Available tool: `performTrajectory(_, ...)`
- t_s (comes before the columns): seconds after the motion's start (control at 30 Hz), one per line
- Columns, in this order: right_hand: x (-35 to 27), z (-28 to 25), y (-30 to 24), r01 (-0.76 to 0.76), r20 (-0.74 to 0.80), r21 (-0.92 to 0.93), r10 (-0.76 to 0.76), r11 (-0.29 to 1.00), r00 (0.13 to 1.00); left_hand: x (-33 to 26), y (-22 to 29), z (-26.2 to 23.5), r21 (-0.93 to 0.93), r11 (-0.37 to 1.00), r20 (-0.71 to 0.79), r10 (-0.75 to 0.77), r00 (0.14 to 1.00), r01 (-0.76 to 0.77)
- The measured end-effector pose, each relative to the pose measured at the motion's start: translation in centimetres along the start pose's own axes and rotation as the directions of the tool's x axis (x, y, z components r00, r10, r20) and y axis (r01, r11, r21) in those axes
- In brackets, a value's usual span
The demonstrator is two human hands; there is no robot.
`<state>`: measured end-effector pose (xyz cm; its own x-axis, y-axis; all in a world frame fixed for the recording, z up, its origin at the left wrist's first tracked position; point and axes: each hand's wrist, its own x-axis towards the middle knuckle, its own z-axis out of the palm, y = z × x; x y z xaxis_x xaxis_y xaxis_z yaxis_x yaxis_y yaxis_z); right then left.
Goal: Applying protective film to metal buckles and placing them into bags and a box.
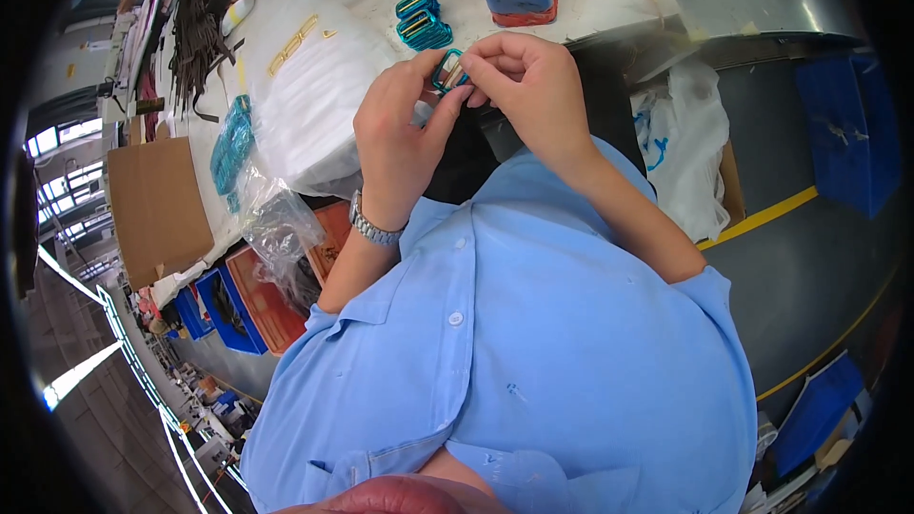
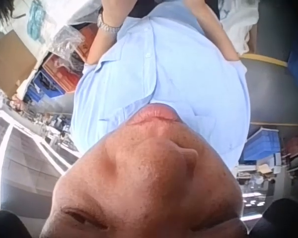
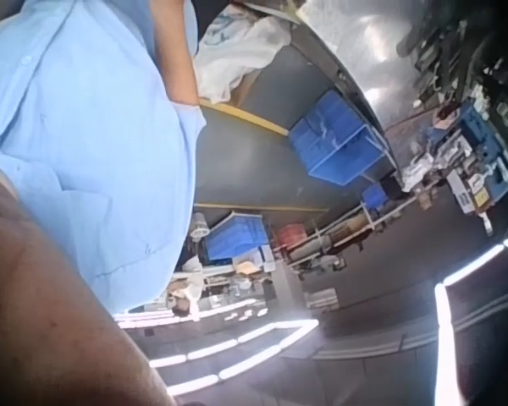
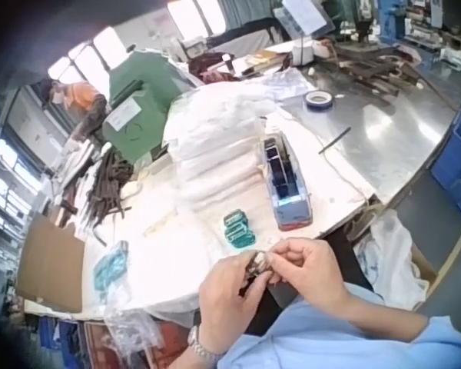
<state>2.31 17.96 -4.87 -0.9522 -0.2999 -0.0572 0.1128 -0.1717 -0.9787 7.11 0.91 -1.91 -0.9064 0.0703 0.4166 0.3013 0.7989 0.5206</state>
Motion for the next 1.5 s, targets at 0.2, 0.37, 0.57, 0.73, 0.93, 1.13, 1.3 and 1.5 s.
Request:
performTrajectory(0.2, 0.9, 0.4, 0.2, 0.023, 0.058, 0.061, -0.026, 0.998, 0.998, 3.8, -4.1, -1.4, 0.114, 0.988, -0.102, 0.116, 0.988, -0.104)
performTrajectory(0.37, 0.4, -0.9, 1.4, -0.051, 0.122, -0.007, 0.052, 0.999, 0.991, 5.5, -7.0, -1.3, 0.174, 0.979, 0.041, 0.1, 0.994, -0.105)
performTrajectory(0.57, -0.5, -2.0, 0.2, -0.068, 0.091, -0.032, 0.07, 0.997, 0.993, 5.0, -7.5, -2.3, 0.164, 0.977, -0.019, 0.144, 0.989, -0.139)
performTrajectory(0.73, 0.2, -4.3, -3.2, 0.223, -0.138, -0.175, -0.248, 0.959, 0.959, 3.6, -11.3, -6.8, 0.258, 0.966, -0.203, 0.071, 0.977, -0.017)
performTrajectory(0.93, 4.1, -6.9, -3.6, 0.257, -0.204, -0.495, -0.398, 0.83, 0.894, 4.5, -17.4, -11.0, 0.445, 0.888, -0.144, -0.055, 0.988, 0.114)
performTrajectory(1.13, 6.0, -6.4, -3.2, 0.119, -0.139, -0.53, -0.224, 0.84, 0.965, 7.2, -17.1, -8.0, 0.471, 0.867, 0.142, 0.104, 0.984, -0.16)
performTrajectory(1.3, 7.1, -5.8, -3.9, 0.101, -0.105, -0.605, -0.206, 0.789, 0.973, 7.2, -18.2, -6.8, 0.482, 0.858, 0.194, 0.09, 0.977, -0.175)
performTrajectory(1.5, 8.2, -5.9, -3.5, 0.103, -0.049, -0.676, -0.184, 0.73, 0.982, 8.0, -19.1, -6.7, 0.331, 0.933, 0.199, 0.074, 0.977, -0.138)
